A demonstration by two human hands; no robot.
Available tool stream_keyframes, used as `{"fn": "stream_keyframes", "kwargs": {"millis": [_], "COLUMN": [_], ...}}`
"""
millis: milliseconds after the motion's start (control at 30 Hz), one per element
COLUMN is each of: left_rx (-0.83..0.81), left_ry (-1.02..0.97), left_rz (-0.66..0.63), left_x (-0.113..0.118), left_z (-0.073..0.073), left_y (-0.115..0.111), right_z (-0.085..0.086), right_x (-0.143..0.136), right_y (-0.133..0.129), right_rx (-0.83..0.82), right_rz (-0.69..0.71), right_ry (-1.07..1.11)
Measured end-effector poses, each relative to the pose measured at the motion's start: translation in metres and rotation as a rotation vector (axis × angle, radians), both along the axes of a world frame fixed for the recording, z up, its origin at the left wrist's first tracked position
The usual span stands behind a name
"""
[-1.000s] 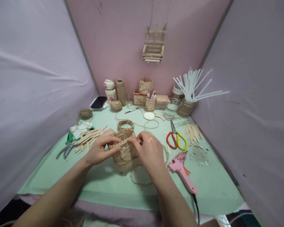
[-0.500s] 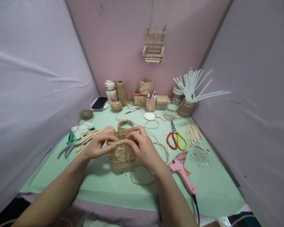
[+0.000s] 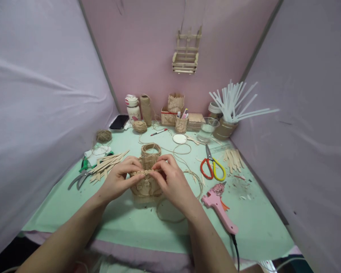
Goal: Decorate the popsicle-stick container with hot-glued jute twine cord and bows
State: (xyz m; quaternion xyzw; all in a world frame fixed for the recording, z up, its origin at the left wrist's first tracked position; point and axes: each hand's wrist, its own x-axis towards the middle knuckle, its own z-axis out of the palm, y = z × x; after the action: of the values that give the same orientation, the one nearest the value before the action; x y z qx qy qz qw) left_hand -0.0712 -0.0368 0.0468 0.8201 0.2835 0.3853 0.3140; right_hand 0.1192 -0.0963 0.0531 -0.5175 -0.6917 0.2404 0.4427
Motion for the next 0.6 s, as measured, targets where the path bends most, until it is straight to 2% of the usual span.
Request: {"fn": "stream_keyframes", "kwargs": {"millis": [233, 367, 600], "left_rx": [-0.013, -0.082, -0.156], "left_ry": [-0.001, -0.009, -0.087], "left_rz": [0.019, 0.059, 0.112], "left_x": [-0.0009, -0.0013, 0.0035], "left_z": [-0.0031, -0.0023, 0.0], "left_y": [0.0007, -0.0023, -0.0087], "right_z": [0.002, 0.0047, 0.0076], "right_x": [-0.0004, -0.0024, -0.0048], "right_y": [-0.0005, -0.0008, 0.0003], "right_rx": [-0.001, -0.018, -0.089], "right_rz": [0.028, 0.008, 0.023], "right_ry": [-0.034, -0.058, 0.027]}}
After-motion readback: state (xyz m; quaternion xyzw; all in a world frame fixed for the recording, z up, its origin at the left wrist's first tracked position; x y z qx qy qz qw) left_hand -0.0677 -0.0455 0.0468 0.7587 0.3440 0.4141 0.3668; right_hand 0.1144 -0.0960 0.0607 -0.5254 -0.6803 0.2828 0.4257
